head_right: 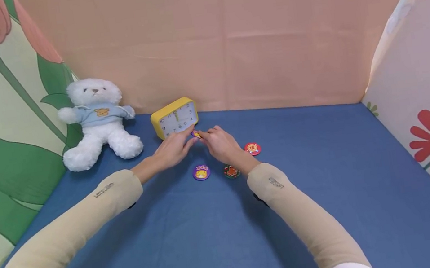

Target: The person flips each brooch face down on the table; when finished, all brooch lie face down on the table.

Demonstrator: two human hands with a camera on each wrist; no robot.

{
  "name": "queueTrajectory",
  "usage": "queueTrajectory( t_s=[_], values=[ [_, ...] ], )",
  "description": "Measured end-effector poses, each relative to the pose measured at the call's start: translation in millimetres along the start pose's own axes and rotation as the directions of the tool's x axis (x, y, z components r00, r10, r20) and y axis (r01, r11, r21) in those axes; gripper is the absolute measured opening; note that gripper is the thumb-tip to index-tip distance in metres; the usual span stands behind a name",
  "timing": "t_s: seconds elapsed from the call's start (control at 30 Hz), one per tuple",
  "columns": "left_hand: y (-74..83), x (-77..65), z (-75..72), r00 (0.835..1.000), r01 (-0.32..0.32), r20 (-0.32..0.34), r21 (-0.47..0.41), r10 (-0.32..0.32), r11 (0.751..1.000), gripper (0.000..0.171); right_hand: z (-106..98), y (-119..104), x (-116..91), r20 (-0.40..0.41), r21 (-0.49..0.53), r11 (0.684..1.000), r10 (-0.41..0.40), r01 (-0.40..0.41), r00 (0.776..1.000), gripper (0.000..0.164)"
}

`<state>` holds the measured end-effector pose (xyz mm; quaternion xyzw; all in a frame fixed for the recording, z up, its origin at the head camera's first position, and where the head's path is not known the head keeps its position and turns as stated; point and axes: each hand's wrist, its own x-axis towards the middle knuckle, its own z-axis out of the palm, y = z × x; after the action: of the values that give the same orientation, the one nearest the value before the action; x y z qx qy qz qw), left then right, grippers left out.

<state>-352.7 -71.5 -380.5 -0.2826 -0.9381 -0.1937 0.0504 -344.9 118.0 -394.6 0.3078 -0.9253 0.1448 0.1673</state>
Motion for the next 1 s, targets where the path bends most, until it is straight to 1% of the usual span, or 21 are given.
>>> queueTrajectory(
  t_s=[0.1, 0.17, 0.3, 0.4, 0.5, 0.63, 0.73, 0.83, 1.0],
  values=[
    [0.3, 0.5, -2.6, 1.000, 0.001, -0.011, 0.001, -0.001, 1.000, 0.059, -5, -3, 4, 0.034, 0.038, 0.999, 0.037, -0.038, 0.999, 0.031],
    [0.8, 1.6, -3.0, 1.000, -0.004, -0.021, 0.009, 0.005, 1.000, 0.061, -6, -4, 6, 0.052, 0.087, 0.993, 0.073, -0.077, 0.996, 0.030],
    [3.0, 1.6, -1.9, 0.999, -0.021, -0.037, 0.026, 0.022, 0.999, 0.063, -5, -7, 8, 0.065, 0.167, 0.980, 0.094, -0.104, 0.993, 0.024],
    [4.1, 0.1, -0.9, 0.999, -0.018, -0.031, 0.035, 0.019, 0.999, 0.064, -5, -9, 9, 0.066, 0.190, 0.976, 0.093, -0.104, 0.993, 0.024],
    [3.8, -1.4, -0.3, 1.000, -0.006, -0.022, 0.056, 0.007, 0.998, 0.066, -6, -9, 10, 0.079, 0.220, 0.967, 0.117, -0.132, 0.990, 0.025],
    [2.9, -1.9, -0.1, 1.000, -0.019, -0.021, 0.097, 0.021, 0.995, 0.068, -8, -9, 12, 0.099, 0.266, 0.947, 0.158, -0.179, 0.982, 0.025],
    [2.5, -1.7, -0.8, 0.999, -0.026, -0.029, 0.112, 0.030, 0.993, 0.068, -9, -9, 13, 0.105, 0.278, 0.941, 0.169, -0.192, 0.980, 0.025],
    [1.9, -1.9, -1.8, 0.999, -0.033, -0.038, 0.111, 0.038, 0.993, 0.068, -9, -9, 13, 0.107, 0.283, 0.937, 0.180, -0.204, 0.978, 0.026],
    [-0.1, -2.0, -2.2, 0.997, -0.067, -0.034, 0.082, 0.070, 0.994, 0.068, -10, -9, 11, 0.135, 0.298, 0.919, 0.226, -0.257, 0.965, 0.028]
  ],
)
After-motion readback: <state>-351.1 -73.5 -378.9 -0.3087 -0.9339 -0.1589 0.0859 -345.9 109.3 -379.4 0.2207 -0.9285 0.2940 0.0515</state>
